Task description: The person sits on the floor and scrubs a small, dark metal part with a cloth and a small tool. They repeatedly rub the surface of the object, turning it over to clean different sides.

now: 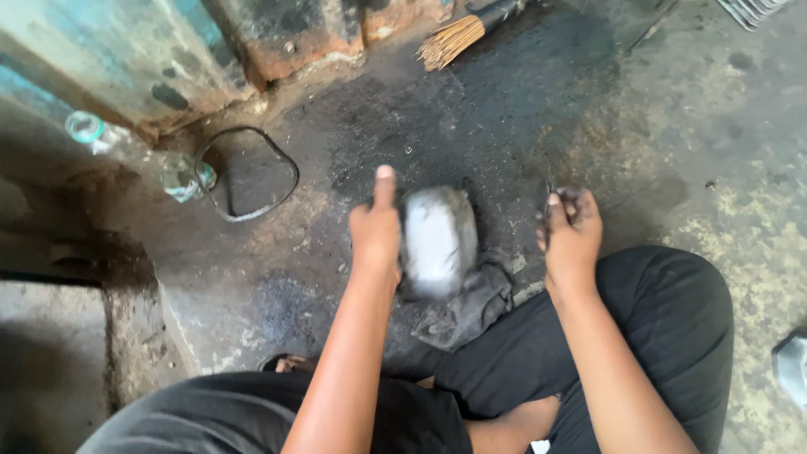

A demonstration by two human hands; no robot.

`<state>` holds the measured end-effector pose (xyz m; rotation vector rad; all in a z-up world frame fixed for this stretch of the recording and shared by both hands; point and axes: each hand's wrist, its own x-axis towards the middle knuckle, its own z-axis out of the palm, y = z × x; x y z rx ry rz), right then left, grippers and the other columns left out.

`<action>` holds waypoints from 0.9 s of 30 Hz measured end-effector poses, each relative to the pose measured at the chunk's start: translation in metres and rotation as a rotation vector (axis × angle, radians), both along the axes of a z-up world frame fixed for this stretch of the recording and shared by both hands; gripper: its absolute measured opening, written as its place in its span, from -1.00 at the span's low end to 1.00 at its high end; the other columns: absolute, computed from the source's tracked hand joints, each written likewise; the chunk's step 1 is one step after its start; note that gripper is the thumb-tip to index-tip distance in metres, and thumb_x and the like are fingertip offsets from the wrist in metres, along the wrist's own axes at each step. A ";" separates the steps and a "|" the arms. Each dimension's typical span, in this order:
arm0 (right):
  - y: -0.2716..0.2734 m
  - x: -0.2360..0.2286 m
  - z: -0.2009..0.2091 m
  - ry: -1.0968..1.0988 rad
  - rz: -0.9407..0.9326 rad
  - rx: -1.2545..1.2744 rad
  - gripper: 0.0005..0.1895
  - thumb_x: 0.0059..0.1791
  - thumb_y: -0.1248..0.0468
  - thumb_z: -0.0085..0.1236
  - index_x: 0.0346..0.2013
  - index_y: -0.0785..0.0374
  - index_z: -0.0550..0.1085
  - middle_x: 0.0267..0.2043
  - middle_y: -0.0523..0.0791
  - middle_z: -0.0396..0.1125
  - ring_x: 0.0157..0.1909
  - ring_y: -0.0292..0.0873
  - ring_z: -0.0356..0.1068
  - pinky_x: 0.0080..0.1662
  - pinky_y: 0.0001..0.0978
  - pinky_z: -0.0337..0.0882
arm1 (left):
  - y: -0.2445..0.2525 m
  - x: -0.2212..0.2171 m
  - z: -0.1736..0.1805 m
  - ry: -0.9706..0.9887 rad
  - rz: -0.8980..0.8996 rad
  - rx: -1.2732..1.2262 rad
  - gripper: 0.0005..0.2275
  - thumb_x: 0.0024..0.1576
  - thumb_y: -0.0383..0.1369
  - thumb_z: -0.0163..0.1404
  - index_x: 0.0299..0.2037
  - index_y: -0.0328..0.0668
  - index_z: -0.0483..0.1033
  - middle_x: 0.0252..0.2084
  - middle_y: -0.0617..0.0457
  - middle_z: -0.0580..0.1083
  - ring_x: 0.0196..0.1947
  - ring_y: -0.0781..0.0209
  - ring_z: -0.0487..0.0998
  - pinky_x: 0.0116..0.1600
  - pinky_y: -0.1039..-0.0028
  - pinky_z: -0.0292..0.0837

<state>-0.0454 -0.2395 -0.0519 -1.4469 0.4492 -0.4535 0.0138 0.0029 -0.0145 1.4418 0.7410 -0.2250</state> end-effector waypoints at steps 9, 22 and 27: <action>0.035 -0.019 0.034 -0.106 0.210 -0.478 -0.86 0.09 0.32 0.21 -0.09 0.31 0.50 -0.16 -0.16 0.46 -0.10 -0.33 0.41 -0.04 -0.48 0.41 | -0.028 -0.007 0.009 -0.191 -0.189 -0.068 -0.36 0.14 0.06 -0.01 0.04 -0.60 0.52 -0.04 -0.24 0.59 -0.04 0.06 0.58 0.07 0.32 0.44; 0.062 0.000 0.066 -0.112 -0.013 -1.295 -0.68 -0.03 0.26 0.32 -0.47 0.28 0.32 -0.31 0.04 0.26 -0.18 0.21 0.26 -0.11 0.03 0.22 | -0.082 -0.042 -0.002 -0.386 -0.163 0.137 -0.56 0.26 -0.11 -0.08 -0.25 -0.54 0.48 -0.38 -0.29 0.55 -0.34 0.08 0.56 -0.21 0.22 0.47; 0.061 -0.028 0.068 -0.008 0.033 -1.298 -0.74 -0.02 0.25 0.23 -0.49 0.27 0.35 -0.37 0.01 0.26 -0.25 0.14 0.27 -0.17 0.02 0.17 | -0.090 -0.052 0.005 -0.593 -0.099 0.182 -0.64 0.30 -0.19 -0.11 -0.18 -0.50 0.45 -0.33 -0.30 0.54 -0.33 -0.09 0.60 -0.19 0.20 0.47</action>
